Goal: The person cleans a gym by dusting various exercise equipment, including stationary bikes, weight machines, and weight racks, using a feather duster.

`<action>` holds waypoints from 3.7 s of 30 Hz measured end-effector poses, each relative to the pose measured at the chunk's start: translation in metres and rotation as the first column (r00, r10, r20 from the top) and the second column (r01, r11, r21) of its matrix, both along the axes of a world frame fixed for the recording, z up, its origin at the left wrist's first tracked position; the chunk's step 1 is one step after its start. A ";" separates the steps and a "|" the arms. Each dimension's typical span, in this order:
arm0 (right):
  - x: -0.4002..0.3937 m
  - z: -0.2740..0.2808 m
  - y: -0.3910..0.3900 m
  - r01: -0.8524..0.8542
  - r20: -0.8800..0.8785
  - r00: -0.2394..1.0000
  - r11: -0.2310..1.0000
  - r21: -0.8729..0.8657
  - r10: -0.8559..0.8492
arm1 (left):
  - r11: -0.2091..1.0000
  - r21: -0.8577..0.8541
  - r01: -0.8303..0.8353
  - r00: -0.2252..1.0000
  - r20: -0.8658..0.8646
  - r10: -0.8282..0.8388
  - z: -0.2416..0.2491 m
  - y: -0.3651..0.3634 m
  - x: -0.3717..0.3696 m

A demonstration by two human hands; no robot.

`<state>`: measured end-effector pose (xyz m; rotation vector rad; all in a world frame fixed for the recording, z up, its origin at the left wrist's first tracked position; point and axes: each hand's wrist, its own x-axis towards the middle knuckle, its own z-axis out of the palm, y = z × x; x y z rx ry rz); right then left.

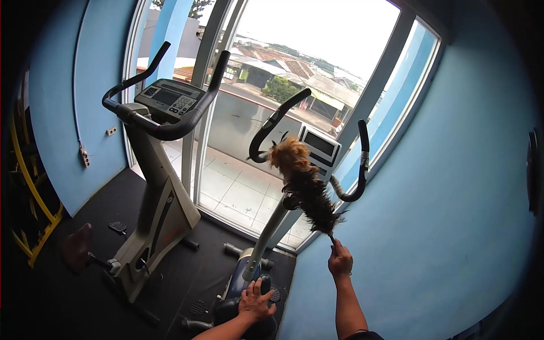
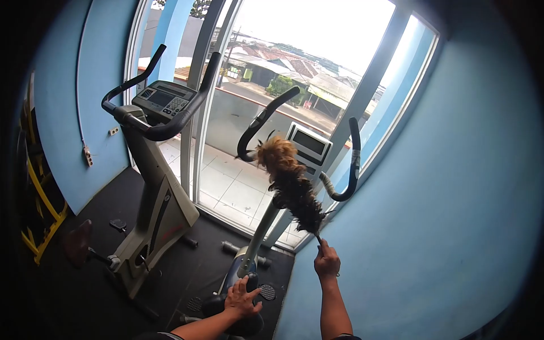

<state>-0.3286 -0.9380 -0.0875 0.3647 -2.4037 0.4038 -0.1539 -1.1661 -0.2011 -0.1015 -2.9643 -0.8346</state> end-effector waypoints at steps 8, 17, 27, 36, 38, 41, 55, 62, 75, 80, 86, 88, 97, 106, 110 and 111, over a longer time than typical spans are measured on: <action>-0.003 -0.010 0.016 0.264 0.246 0.935 0.965 -0.003 -0.255 | 0.998 0.067 0.018 0.999 -0.031 -0.016 -0.008 -0.004 -0.002; 0.086 -0.090 0.004 0.543 0.286 0.839 0.736 -0.404 -0.462 | 0.995 0.103 -0.007 0.996 -0.088 0.016 -0.016 0.000 -0.003; 0.128 -0.125 -0.018 0.343 0.305 0.933 0.720 -0.603 -0.190 | 0.996 0.092 0.003 0.998 -0.070 0.003 -0.018 -0.004 -0.005; -0.005 -0.032 -0.086 0.429 0.557 0.816 0.487 -0.761 0.151 | 0.995 0.095 -0.005 0.995 -0.103 0.015 -0.013 -0.003 -0.002; 0.007 -0.033 -0.078 0.443 0.507 0.857 0.370 -0.817 0.093 | 0.997 0.077 -0.017 0.996 -0.091 0.024 -0.012 -0.003 -0.001; 0.049 -0.041 -0.074 0.413 0.448 0.893 0.304 -0.858 0.049 | 0.997 0.078 -0.023 0.995 -0.097 0.031 -0.012 -0.004 -0.003; -0.065 0.041 -0.088 0.096 0.341 0.936 0.868 -0.487 0.088 | 0.997 0.071 -0.030 0.993 -0.116 0.038 -0.005 -0.003 -0.002; -0.057 0.026 -0.100 0.122 0.219 0.976 0.838 -0.531 -0.003 | 0.998 0.013 -0.060 0.994 -0.086 0.060 -0.002 0.000 -0.002; 0.061 -0.062 -0.161 0.068 0.432 0.826 0.696 -0.715 0.363 | 0.862 0.484 -0.153 0.972 -0.082 0.219 -0.013 -0.010 -0.007; 0.116 -0.118 -0.119 0.030 0.493 0.806 0.808 -0.589 0.329 | 0.894 0.437 -0.096 0.961 -0.193 0.197 -0.015 -0.010 -0.011; 0.063 -0.042 -0.158 0.088 0.367 0.897 0.714 -0.695 0.247 | 0.891 0.437 -0.122 0.968 -0.146 0.203 -0.014 -0.010 -0.009; 0.050 -0.049 -0.156 0.023 0.350 0.898 0.765 -0.644 0.267 | 0.864 0.490 -0.116 0.965 -0.151 0.215 -0.016 -0.009 -0.007; 0.143 -0.073 -0.088 -0.024 0.470 0.821 0.840 -0.541 0.326 | 0.811 0.582 -0.051 0.864 -0.382 0.328 -0.023 -0.010 -0.011; 0.229 -0.069 -0.075 -0.174 0.657 0.669 0.933 -0.315 0.347 | 0.894 0.447 0.027 0.716 -0.632 0.295 0.037 -0.029 0.063; 0.268 -0.069 -0.057 -0.236 0.719 0.576 0.921 -0.310 0.390 | 0.917 0.382 -0.115 0.716 -0.608 0.343 0.028 -0.045 0.119; 0.275 -0.072 -0.054 -0.295 0.681 0.599 0.906 -0.302 0.422 | 0.919 0.379 -0.108 0.723 -0.605 0.335 0.025 -0.047 0.130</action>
